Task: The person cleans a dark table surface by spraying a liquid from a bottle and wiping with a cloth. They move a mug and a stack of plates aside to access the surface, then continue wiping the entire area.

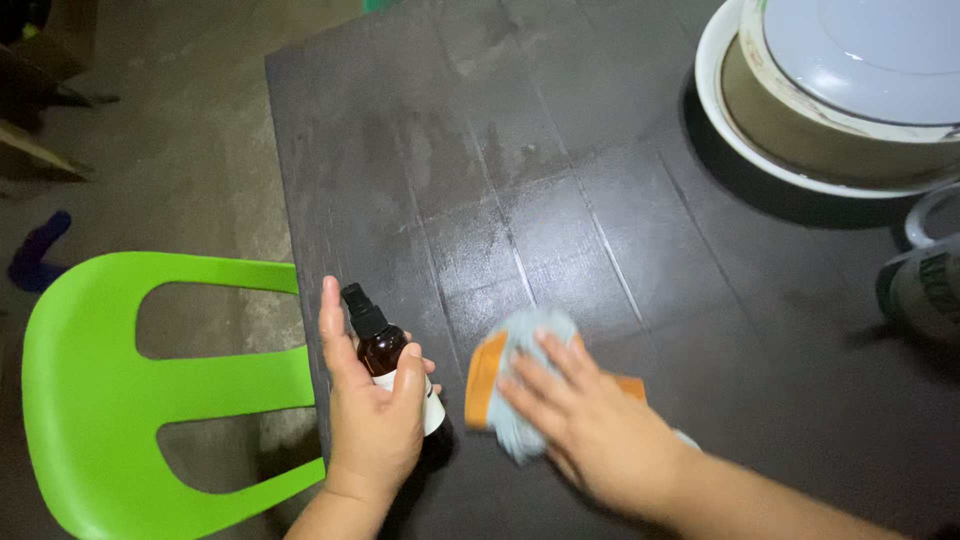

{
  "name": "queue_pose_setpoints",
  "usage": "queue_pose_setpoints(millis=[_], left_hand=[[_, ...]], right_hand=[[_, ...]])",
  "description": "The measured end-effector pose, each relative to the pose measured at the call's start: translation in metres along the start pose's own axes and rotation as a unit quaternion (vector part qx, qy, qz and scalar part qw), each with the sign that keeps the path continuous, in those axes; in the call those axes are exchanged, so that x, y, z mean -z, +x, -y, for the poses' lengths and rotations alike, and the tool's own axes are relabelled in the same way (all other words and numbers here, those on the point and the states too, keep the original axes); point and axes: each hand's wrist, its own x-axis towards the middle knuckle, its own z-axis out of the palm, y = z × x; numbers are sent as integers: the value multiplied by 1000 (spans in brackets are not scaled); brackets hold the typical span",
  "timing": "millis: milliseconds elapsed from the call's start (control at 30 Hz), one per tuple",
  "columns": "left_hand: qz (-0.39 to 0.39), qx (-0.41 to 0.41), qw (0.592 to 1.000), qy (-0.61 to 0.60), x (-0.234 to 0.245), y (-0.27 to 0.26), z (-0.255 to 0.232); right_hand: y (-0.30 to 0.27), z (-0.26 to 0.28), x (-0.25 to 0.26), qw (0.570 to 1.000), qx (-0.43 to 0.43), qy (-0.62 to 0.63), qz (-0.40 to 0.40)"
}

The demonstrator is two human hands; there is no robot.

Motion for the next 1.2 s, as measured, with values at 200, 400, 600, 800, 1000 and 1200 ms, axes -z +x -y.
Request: queue_pose_setpoints(millis=[200, 400, 600, 800, 1000, 1200], left_hand=[[20, -58, 995, 72, 3, -3, 1], [17, -80, 990, 111, 9, -7, 8], [15, -104, 989, 105, 2, -7, 10], [21, -76, 992, 101, -4, -11, 8], [27, -78, 994, 78, -9, -11, 7], [19, -78, 992, 96, -11, -11, 4]], right_hand=[[-60, -12, 1, 993, 110, 33, 33], [-84, -74, 35, 984, -174, -21, -19], [-38, -132, 67, 957, -279, -71, -30], [5, -113, 46, 961, -266, -72, -12], [-11, -44, 19, 997, -55, -23, -44], [-40, -16, 19, 999, -51, 12, 4]])
